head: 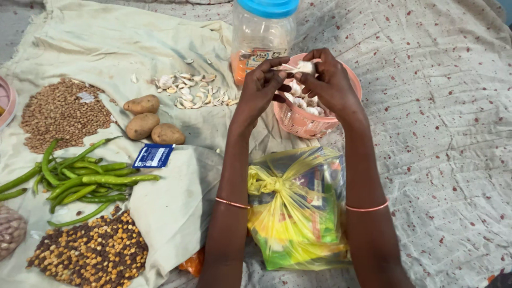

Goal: The person separates garlic bulbs into individual cloves by hand and peels them, placing garlic cloves into a plastic basket.

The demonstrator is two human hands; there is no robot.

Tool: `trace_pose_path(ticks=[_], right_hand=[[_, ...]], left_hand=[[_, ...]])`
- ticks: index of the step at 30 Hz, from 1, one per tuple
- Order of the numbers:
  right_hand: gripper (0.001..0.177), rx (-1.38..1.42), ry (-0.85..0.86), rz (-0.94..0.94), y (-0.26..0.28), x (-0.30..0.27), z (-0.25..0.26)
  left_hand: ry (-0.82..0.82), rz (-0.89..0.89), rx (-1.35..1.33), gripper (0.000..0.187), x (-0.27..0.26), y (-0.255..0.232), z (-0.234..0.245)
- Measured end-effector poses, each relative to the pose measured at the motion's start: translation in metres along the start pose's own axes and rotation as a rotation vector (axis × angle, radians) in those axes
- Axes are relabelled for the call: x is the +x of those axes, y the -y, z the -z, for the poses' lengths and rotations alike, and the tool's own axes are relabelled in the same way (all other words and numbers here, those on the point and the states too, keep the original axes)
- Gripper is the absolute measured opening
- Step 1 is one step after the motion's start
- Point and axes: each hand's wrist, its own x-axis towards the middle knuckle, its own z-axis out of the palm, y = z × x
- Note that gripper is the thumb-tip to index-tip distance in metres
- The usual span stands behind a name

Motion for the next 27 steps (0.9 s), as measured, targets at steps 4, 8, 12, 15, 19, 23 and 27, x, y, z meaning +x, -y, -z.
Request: trace_pose_path(ticks=[4,8,12,15,19,23,27], right_hand=[[0.024,-0.056,-0.105,-0.121,-0.025,-0.007,-0.003],[0.009,-0.124,-0.301,-0.108,-0.041,-0.009,-0.008],[0.007,-0.039,-0.424,0.001,-0.049,-0.011,-0.008],[0.008,-0.074,-0.456,0.066,-0.043,-0.016,-0.013],[0.01,-0.174,-0.487,0.151,-0.026,-0.016,-0.028],[0.012,-0.084,-0.294,0.274,-0.006,-0.02,-0.046],[0.015,-0.124,-0.091,0.224,0.008,-0.024,-0.065]], left_hand=[[0.051,-0.002,0.006,0.046,0.001,0.001,-0.002],[0.081,0.015,0.029,0.051,0.001,0.002,-0.001],[0.153,-0.015,0.012,0.054,0.0,0.004,-0.003],[0.122,-0.02,0.002,0.053,-0.002,0.001,-0.001],[0.103,-0.013,-0.003,0.048,-0.001,-0.001,0.003],[0.049,-0.002,0.056,0.046,-0.003,0.003,0.018],[-0.012,-0.013,0.037,0.043,0.002,0.015,0.033]])
